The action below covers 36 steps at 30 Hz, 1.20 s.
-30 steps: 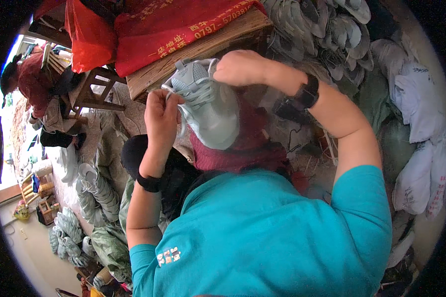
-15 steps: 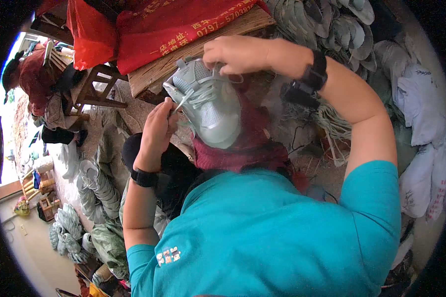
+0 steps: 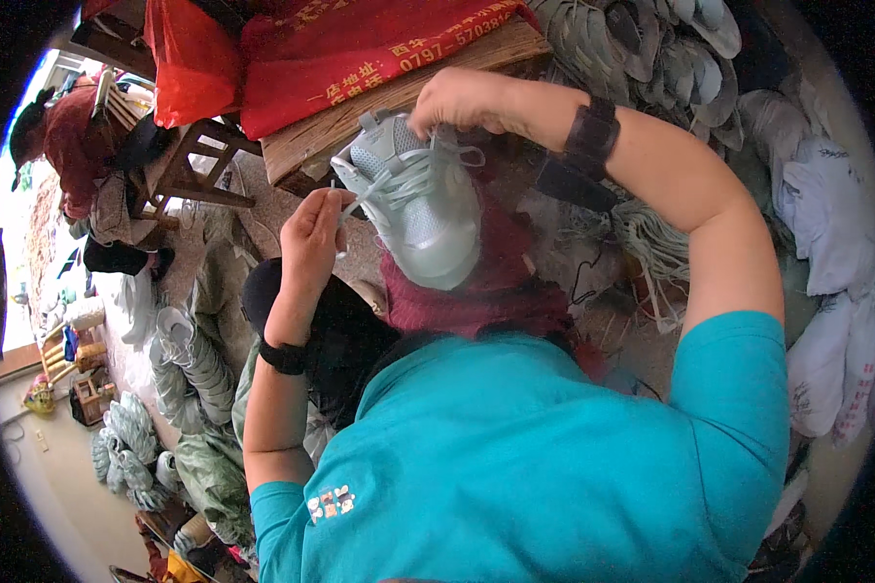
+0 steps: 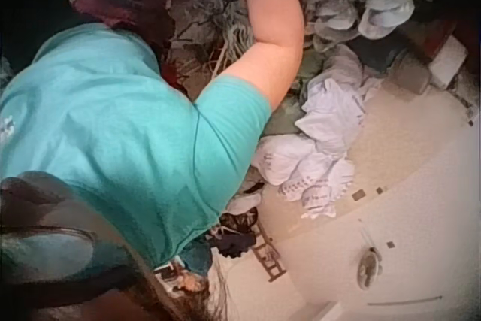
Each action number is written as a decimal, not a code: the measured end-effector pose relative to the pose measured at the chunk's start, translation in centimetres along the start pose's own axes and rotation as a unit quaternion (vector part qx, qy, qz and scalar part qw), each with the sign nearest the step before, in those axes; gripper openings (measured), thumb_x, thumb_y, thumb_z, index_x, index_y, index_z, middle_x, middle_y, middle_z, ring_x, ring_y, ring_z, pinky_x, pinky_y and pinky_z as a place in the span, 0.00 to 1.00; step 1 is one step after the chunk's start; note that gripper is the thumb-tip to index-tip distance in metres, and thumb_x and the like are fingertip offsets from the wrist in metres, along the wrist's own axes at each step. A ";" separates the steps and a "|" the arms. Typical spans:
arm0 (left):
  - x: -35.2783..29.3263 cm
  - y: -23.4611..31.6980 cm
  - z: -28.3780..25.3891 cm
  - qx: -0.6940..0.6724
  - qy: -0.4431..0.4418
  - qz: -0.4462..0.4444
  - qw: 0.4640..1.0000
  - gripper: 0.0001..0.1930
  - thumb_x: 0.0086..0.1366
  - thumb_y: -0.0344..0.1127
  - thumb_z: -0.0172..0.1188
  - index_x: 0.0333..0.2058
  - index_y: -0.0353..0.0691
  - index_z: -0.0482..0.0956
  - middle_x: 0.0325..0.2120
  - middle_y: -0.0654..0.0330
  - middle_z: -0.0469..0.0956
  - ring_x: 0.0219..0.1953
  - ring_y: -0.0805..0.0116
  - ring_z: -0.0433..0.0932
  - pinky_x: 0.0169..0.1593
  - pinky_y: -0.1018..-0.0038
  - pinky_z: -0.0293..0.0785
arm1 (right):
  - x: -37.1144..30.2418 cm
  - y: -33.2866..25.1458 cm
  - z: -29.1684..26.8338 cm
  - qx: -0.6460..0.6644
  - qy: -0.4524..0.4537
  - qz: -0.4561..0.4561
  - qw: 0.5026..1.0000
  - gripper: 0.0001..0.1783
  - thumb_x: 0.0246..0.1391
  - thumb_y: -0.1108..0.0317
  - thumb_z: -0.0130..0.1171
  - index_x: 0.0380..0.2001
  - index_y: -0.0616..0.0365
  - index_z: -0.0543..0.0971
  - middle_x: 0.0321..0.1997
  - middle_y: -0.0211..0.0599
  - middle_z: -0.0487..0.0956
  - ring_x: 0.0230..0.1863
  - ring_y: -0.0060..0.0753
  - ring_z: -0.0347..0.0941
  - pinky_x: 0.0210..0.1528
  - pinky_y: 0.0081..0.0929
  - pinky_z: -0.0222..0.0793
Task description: The person sits on the floor in a workshop and laces a light-colored sneaker. They pull the laces through the eyelets, tighten them, and tie a knot. The person handles the shoe and laces by hand, working on a single shoe at a time.
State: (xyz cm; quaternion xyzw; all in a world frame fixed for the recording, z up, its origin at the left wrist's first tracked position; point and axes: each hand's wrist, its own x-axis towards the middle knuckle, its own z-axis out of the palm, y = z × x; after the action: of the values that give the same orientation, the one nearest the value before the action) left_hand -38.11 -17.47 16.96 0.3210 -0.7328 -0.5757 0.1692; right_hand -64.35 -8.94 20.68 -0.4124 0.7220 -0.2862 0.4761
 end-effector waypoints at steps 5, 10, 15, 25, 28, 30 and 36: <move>0.2 -0.1 0.6 -0.019 -0.043 -0.032 0.998 0.14 0.72 0.38 0.49 0.38 0.34 0.77 0.24 0.69 0.71 0.22 0.82 0.66 0.26 0.81 0.63 | -0.5 -0.4 0.3 0.131 -0.026 -0.144 0.981 0.11 0.60 0.61 0.54 0.34 0.58 0.77 0.29 0.27 0.77 0.21 0.13 0.64 0.23 0.13 0.62; -0.1 0.2 1.1 0.102 0.018 0.115 0.988 0.09 0.67 0.36 0.54 0.36 0.35 0.76 0.24 0.63 0.72 0.28 0.71 0.71 0.33 0.74 0.67 | -2.8 -0.4 2.4 -0.166 0.030 -0.268 0.949 0.08 0.58 0.64 0.56 0.33 0.58 0.73 0.26 0.33 0.74 0.23 0.30 0.72 0.25 0.26 0.68; 0.1 3.3 1.1 0.390 0.110 0.369 0.836 0.05 0.57 0.32 0.61 0.30 0.39 0.76 0.22 0.55 0.70 0.29 0.55 0.73 0.35 0.64 0.65 | -2.2 1.6 2.6 -0.309 0.102 -0.372 0.869 0.07 0.50 0.70 0.58 0.32 0.60 0.74 0.29 0.42 0.74 0.33 0.49 0.73 0.37 0.38 0.69; 1.2 -0.5 -1.2 -0.387 -0.011 -0.188 0.902 0.14 0.70 0.42 0.52 0.25 0.43 0.73 0.19 0.70 0.68 0.20 0.80 0.63 0.26 0.81 0.58 | -1.5 0.9 2.6 -0.176 0.051 -0.256 0.949 0.09 0.58 0.67 0.50 0.39 0.59 0.75 0.30 0.34 0.75 0.30 0.32 0.74 0.35 0.28 0.71; -0.1 -0.6 -1.1 -0.298 -0.004 -0.164 0.940 0.16 0.71 0.44 0.49 0.32 0.38 0.76 0.18 0.71 0.68 0.20 0.81 0.61 0.26 0.83 0.57 | -1.6 0.8 1.5 0.045 -0.024 -0.157 0.986 0.12 0.62 0.67 0.47 0.44 0.61 0.74 0.29 0.27 0.73 0.30 0.19 0.72 0.34 0.20 0.71; -0.3 -0.4 -0.5 -0.215 0.012 -0.111 0.970 0.16 0.72 0.43 0.48 0.35 0.37 0.77 0.19 0.71 0.69 0.19 0.82 0.61 0.26 0.82 0.57 | -1.5 0.9 1.4 0.140 -0.048 -0.146 0.978 0.14 0.63 0.69 0.43 0.47 0.64 0.73 0.30 0.26 0.72 0.29 0.16 0.71 0.33 0.18 0.71; 0.0 -0.1 0.3 -0.048 0.008 -0.032 0.998 0.14 0.72 0.38 0.48 0.36 0.33 0.78 0.23 0.67 0.75 0.22 0.83 0.64 0.27 0.81 0.62 | -2.8 -1.6 2.4 0.019 0.026 -0.233 0.972 0.15 0.66 0.71 0.41 0.48 0.61 0.76 0.28 0.26 0.72 0.28 0.14 0.71 0.34 0.15 0.69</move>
State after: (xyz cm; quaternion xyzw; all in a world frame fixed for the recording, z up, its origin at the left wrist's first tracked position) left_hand -38.25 -17.28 16.79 0.3407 -0.6922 -0.6127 0.1714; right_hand -61.02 -7.35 22.27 -0.5528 0.6123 -0.4138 0.3851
